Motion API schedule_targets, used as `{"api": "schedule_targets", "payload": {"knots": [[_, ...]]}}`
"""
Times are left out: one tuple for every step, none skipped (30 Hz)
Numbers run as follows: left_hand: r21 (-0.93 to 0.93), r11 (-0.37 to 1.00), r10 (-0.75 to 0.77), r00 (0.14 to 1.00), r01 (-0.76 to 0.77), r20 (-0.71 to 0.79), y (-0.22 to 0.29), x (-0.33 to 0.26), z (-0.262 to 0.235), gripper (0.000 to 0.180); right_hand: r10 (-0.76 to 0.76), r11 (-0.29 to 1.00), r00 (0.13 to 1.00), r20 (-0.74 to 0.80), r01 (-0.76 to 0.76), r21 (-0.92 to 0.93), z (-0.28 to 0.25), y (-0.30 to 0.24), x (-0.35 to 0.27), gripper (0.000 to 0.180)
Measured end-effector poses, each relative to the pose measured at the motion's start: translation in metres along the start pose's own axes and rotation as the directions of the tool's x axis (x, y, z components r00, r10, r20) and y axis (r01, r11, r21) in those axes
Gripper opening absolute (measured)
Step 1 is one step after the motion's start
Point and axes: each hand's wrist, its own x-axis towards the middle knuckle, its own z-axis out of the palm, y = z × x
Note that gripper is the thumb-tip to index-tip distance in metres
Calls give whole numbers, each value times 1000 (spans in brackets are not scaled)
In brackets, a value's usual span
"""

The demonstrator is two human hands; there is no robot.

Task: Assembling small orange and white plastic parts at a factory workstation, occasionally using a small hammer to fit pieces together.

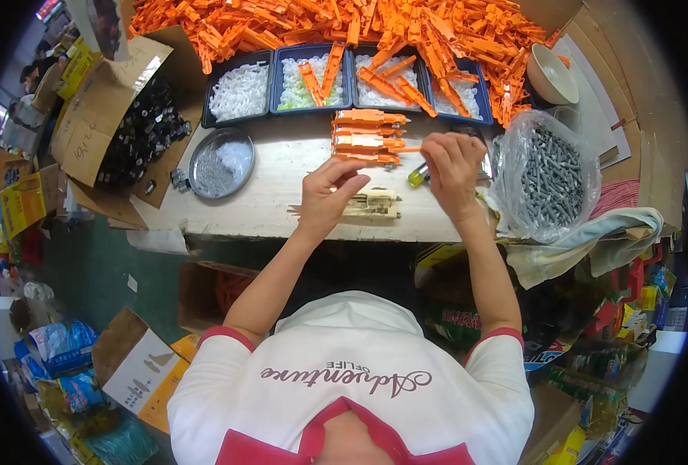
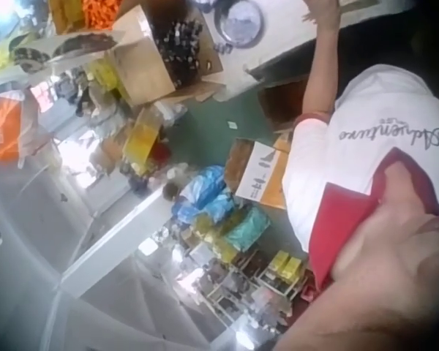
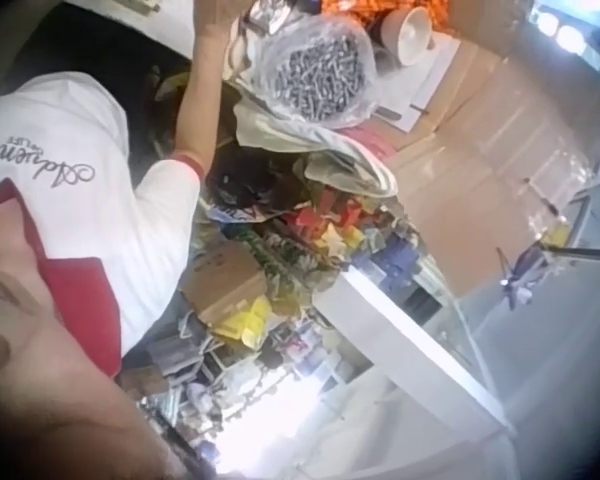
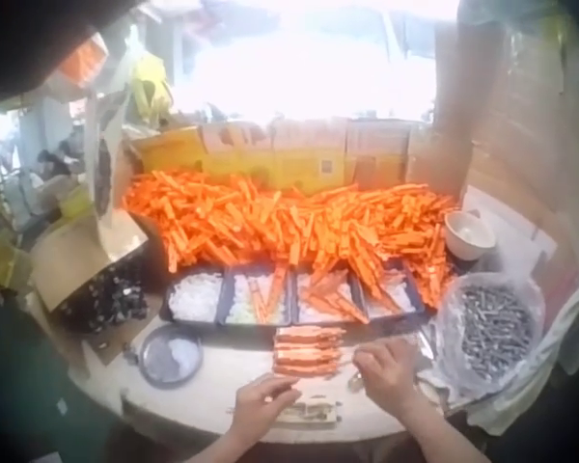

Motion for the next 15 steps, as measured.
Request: {"api": "schedule_targets", "payload": {"knots": [[-130, 988, -83, 996, 86, 30, 2, -4, 4, 15, 1, 1000, 1000, 5, -2, 7, -4, -9, -5, 18], [-276, 932, -228, 972, 236, 60, 10, -8, 8, 15, 1, 999, 999, 41, -3, 41, -8, -18, -10, 19], [-274, 930, -235, 970, 244, 65, 9, -12, 8, 15, 2, 997, 997, 77, -7, 75, -12, -26, -15, 19], [-363, 883, -263, 954, 299, 146, 7, -15, 8, 14, 10, 991, 993, 114, -25, 133, -12, -34, -23, 19], [-443, 821, -281, 931, 359, 233, 6, -21, 8, 14, 36, 981, 987, 155, -64, 182, -15, -43, -32, 21], [-476, 788, -308, 919, 390, 244, 8, -26, 8, 14, 80, 956, 988, 134, -114, 271, -16, -51, -41, 21], [-472, 782, -318, 912, 407, 259, 8, -31, 7, 14, 129, 920, 985, 116, -163, 357, -16, -58, -51, 22], [-499, 719, -375, 874, 485, 308, 8, -37, 4, 14, 202, 869, 966, 161, -252, 425, -16, -67, -65, 22], [-520, 650, -425, 832, 554, 356, 6, -44, 3, 13, 267, 807, 941, 205, -335, 486, -17, -76, -79, 22], [-514, 602, -438, 791, 611, 428, 3, -52, 1, 14, 322, 771, 914, 246, -404, 492, -22, -86, -90, 21], [-506, 592, -446, 778, 627, 443, -1, -59, 1, 14, 344, 729, 902, 262, -432, 530, -22, -92, -105, 18], [-472, 529, -522, 709, 705, 474, -6, -67, 2, 14, 403, 657, 848, 343, -529, 537, -25, -99, -120, 16], [-436, 459, -592, 633, 774, 499, -11, -74, 3, 15, 452, 576, 786, 422, -618, 534, -29, -107, -135, 14], [-494, 412, -569, 640, 766, 517, -18, -83, 5, 17, 505, 507, 718, 479, -696, 508, -34, -114, -149, 10], [-489, 401, -576, 628, 775, 524, -21, -90, 5, 17, 513, 500, 707, 486, -707, 500, -35, -117, -163, 10]]}}
